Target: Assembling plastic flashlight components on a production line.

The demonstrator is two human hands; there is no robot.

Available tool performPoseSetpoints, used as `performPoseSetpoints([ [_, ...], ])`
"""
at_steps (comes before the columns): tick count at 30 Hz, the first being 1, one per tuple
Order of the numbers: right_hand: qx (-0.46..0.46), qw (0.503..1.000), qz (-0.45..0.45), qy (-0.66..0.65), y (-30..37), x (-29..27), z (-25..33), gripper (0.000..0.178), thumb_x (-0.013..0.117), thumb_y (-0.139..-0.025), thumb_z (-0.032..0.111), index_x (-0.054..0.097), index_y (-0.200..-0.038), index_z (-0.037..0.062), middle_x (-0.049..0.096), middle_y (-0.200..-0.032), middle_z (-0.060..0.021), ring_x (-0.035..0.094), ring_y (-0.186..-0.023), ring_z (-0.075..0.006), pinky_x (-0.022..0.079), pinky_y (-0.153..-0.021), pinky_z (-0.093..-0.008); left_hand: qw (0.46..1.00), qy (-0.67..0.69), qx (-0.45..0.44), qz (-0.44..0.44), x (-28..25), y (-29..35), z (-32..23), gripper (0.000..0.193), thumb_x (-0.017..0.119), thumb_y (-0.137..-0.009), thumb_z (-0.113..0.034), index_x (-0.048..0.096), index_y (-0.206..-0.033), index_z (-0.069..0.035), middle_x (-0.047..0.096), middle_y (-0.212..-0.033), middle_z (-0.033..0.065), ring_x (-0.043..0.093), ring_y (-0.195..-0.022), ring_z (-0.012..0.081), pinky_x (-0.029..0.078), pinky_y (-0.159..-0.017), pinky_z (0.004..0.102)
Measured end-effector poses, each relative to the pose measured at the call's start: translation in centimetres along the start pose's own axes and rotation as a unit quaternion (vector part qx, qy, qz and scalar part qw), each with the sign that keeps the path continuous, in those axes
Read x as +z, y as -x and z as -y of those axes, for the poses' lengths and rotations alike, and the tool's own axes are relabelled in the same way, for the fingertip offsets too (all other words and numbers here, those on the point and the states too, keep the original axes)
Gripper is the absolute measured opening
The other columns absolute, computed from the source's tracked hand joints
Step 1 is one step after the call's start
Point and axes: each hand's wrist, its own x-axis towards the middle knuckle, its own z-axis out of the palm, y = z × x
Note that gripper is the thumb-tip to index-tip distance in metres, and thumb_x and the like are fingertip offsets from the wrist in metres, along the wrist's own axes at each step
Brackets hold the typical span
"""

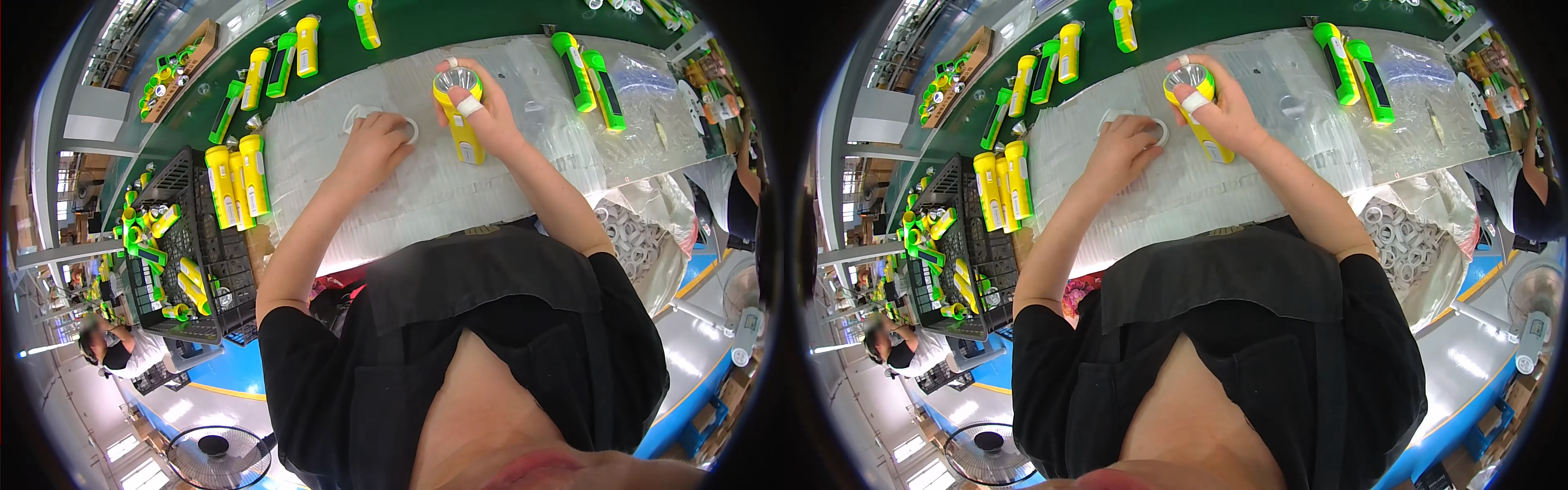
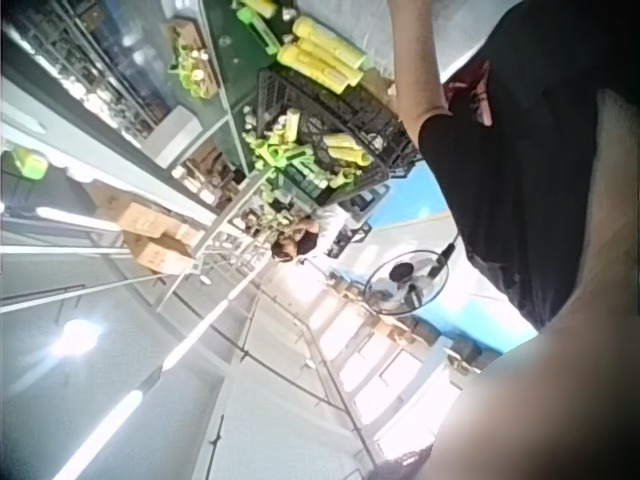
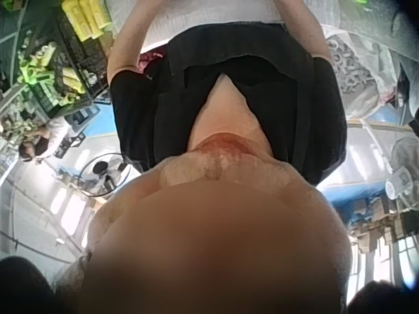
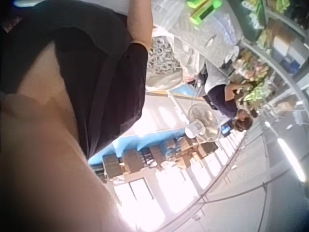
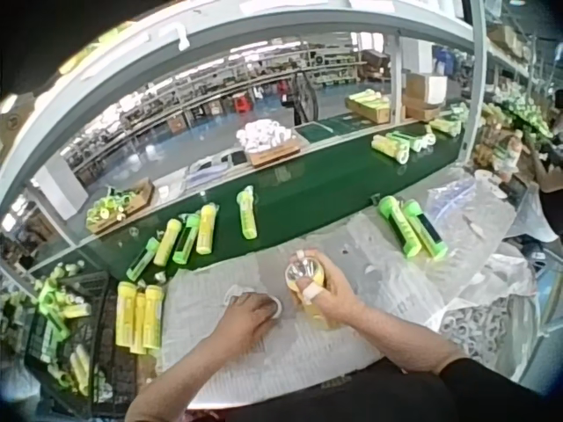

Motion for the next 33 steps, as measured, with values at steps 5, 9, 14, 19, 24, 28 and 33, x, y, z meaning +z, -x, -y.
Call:
performPoseSetpoints([
  [5,0.015,1.000,0.001,0.017,0.0,0.1,0.3,0.033,0.054,-0.096,0.024,0.048,-0.123,0.0057,0.060,-0.087,-0.0072,0.056,-0.071,-0.0144,0.046,-0.067,-0.0302,0.866,0.425,-0.047,-0.259,-1.2,-2.4,-1.6,0.017,0.069,-0.087,-0.012,0.065,-0.102,-0.005,0.056,-0.125,0.0170,0.057,-0.109,0.0253,0.047,-0.087,0.0350],
  [9,0.024,0.999,0.009,0.035,0.2,0.3,0.5,0.035,0.054,-0.095,0.023,0.048,-0.125,0.0055,0.060,-0.091,-0.0066,0.058,-0.075,-0.0150,0.047,-0.068,-0.0296,0.913,0.308,0.024,-0.267,-3.7,-4.6,-4.1,0.015,0.068,-0.090,-0.012,0.064,-0.103,-0.006,0.058,-0.120,0.0168,0.061,-0.095,0.0218,0.050,-0.076,0.0304],
  [14,-0.012,0.999,0.034,0.013,0.2,-0.5,-0.7,0.041,0.054,-0.095,0.023,0.045,-0.130,0.0056,0.060,-0.100,-0.0073,0.060,-0.078,-0.0153,0.048,-0.070,-0.0295,0.948,0.194,0.044,-0.249,-4.5,-5.0,-4.9,0.022,0.073,-0.085,-0.018,0.068,-0.104,-0.007,0.059,-0.113,0.0130,0.060,-0.088,0.0242,0.051,-0.074,0.0325],
  [19,0.002,0.998,0.038,-0.058,0.5,-0.2,0.1,0.043,0.056,-0.097,0.025,0.044,-0.134,0.0076,0.061,-0.102,-0.0079,0.063,-0.087,-0.0173,0.050,-0.078,-0.0308,0.955,0.160,0.065,-0.241,-4.8,-5.2,-4.6,0.027,0.074,-0.083,-0.024,0.071,-0.104,-0.009,0.059,-0.107,0.0115,0.059,-0.090,0.0261,0.051,-0.076,0.0350],
  [24,-0.135,0.981,0.030,0.133,-0.3,-2.3,2.5,0.041,0.062,-0.095,0.024,0.053,-0.132,0.0086,0.062,-0.113,-0.0075,0.061,-0.104,-0.0200,0.049,-0.090,-0.0323,0.966,0.140,0.073,-0.204,-5.5,-5.6,-4.9,0.030,0.076,-0.081,-0.026,0.070,-0.105,-0.008,0.058,-0.106,0.0111,0.059,-0.092,0.0270,0.051,-0.076,0.0355],
  [28,-0.199,0.890,0.149,0.383,-1.4,-7.2,5.9,0.039,0.073,-0.084,0.013,0.061,-0.120,0.0055,0.065,-0.112,-0.0091,0.061,-0.107,-0.0218,0.049,-0.092,-0.0346,0.970,0.141,0.080,-0.182,-5.1,-6.5,-6.0,0.038,0.079,-0.076,-0.029,0.066,-0.106,-0.009,0.060,-0.106,0.0110,0.060,-0.095,0.0289,0.051,-0.076,0.0365],
  [33,-0.155,0.831,0.269,0.461,-3.4,-6.5,11.7,0.043,0.078,-0.074,0.012,0.060,-0.111,0.0023,0.058,-0.092,-0.0069,0.056,-0.081,-0.0206,0.046,-0.070,-0.0341,0.965,0.203,0.040,-0.162,-3.4,-7.9,-8.0,0.042,0.082,-0.073,-0.027,0.057,-0.102,-0.009,0.065,-0.101,0.0082,0.063,-0.091,0.0290,0.052,-0.073,0.0367],
])
